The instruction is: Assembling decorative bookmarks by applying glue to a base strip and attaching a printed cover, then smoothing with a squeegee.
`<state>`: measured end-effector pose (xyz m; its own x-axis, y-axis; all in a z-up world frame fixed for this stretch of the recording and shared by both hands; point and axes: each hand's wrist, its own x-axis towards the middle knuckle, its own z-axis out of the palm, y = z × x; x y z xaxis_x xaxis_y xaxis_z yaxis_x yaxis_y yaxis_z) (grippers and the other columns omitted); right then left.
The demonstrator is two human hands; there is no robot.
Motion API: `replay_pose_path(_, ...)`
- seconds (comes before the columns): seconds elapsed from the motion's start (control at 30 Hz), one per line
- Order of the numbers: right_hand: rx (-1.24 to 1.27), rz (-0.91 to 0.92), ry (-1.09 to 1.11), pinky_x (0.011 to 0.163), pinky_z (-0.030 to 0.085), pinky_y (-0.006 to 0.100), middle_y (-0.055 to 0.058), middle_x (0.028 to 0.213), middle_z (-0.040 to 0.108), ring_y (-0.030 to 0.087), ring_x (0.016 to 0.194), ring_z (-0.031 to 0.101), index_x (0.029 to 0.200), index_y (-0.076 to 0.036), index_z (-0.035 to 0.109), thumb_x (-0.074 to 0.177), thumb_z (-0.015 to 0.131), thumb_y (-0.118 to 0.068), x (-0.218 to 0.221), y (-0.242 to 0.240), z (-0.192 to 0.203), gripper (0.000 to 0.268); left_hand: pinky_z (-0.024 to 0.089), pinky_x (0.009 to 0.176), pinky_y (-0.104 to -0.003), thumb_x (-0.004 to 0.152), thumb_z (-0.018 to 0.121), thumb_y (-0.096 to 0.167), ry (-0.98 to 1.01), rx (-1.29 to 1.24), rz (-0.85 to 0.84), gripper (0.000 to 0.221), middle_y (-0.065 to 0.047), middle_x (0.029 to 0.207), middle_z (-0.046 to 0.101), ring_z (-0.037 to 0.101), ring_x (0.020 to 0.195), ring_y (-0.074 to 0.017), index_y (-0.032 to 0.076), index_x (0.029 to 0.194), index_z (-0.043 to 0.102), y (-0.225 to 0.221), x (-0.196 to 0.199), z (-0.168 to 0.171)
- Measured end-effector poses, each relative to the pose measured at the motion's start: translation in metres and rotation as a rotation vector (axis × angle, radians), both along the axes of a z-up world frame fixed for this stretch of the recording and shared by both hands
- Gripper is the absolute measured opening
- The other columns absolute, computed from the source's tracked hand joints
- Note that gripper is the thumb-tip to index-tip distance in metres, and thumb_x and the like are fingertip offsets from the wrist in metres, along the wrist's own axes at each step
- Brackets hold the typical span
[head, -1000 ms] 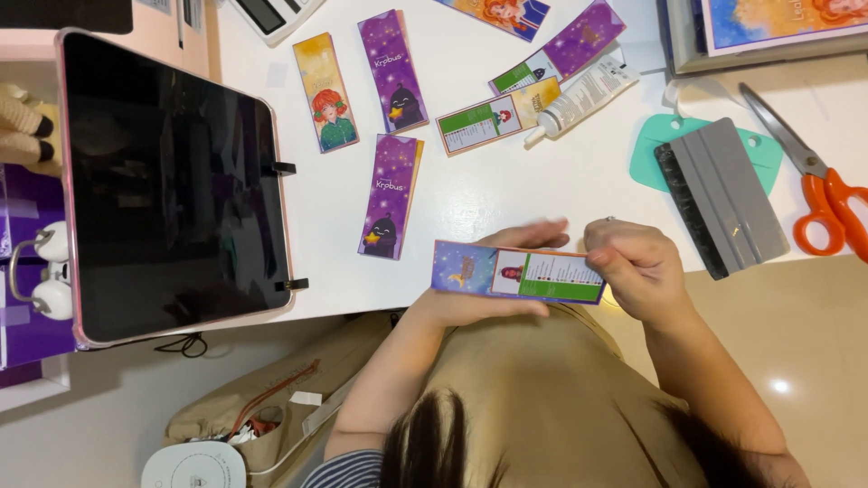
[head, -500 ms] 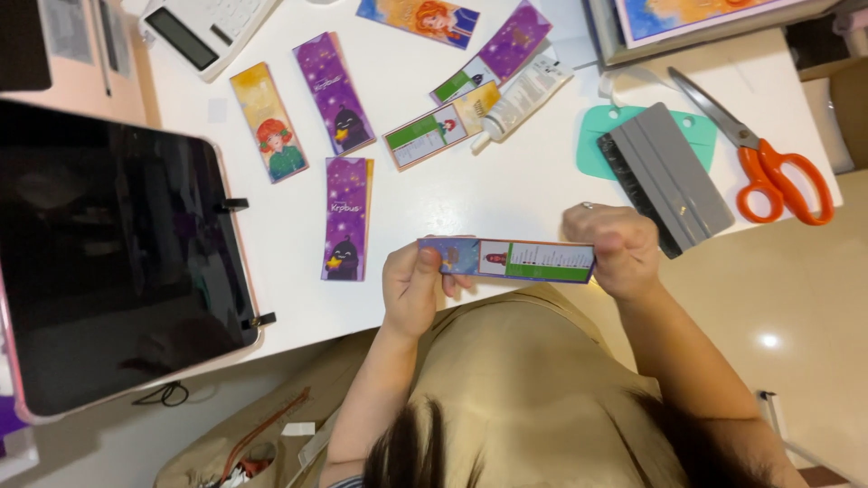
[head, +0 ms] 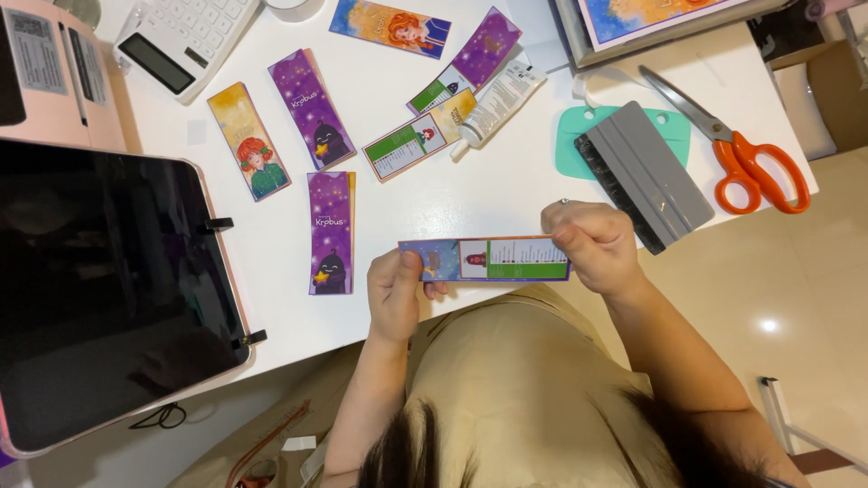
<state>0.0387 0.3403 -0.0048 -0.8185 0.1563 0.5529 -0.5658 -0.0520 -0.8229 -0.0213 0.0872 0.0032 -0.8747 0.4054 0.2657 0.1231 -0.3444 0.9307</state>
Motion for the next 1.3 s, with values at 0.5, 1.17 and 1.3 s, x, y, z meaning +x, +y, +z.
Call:
replay_pose_path(0.5, -0.083, 0.134, -0.047, 0.044, 0.030, 0.027, 0.001, 0.048, 0.032, 0.016, 0.043, 0.027, 0.053, -0.012, 0.038, 0.103, 0.057, -0.011, -0.004, -0.004, 0.014, 0.053, 0.038, 0.052, -0.024, 0.107, 0.051, 0.010, 0.168, -0.160, 0.247, 0.047, -0.001, 0.051, 0.042, 0.036, 0.054, -0.0109, 0.011, 0.060, 0.047, 0.001, 0.000, 0.008)
replay_pose_path(1.17, 0.069, 0.013, -0.158, 0.038, 0.030, 0.031, 0.005, 0.043, 0.041, 0.019, 0.038, 0.030, 0.046, -0.009, 0.043, 0.093, 0.073, -0.018, 0.005, 0.010, -0.018, 0.057, 0.038, 0.056, -0.024, 0.110, 0.050, 0.018, 0.063, -0.173, 0.389, 0.045, 0.002, 0.052, 0.038, 0.036, 0.057, -0.0072, 0.011, 0.065, 0.051, 0.004, -0.001, 0.002)
replay_pose_path(1.3, 0.054, -0.015, -0.166, 0.040, 0.028, 0.026, 0.002, 0.043, 0.036, 0.015, 0.040, 0.028, 0.047, -0.011, 0.043, 0.099, 0.065, -0.008, 0.007, 0.013, -0.033, 0.056, 0.039, 0.057, -0.021, 0.110, 0.050, 0.023, 0.001, -0.172, 0.379, 0.045, 0.003, 0.052, 0.038, 0.038, 0.057, -0.0055, 0.013, 0.066, 0.052, 0.003, -0.005, 0.000)
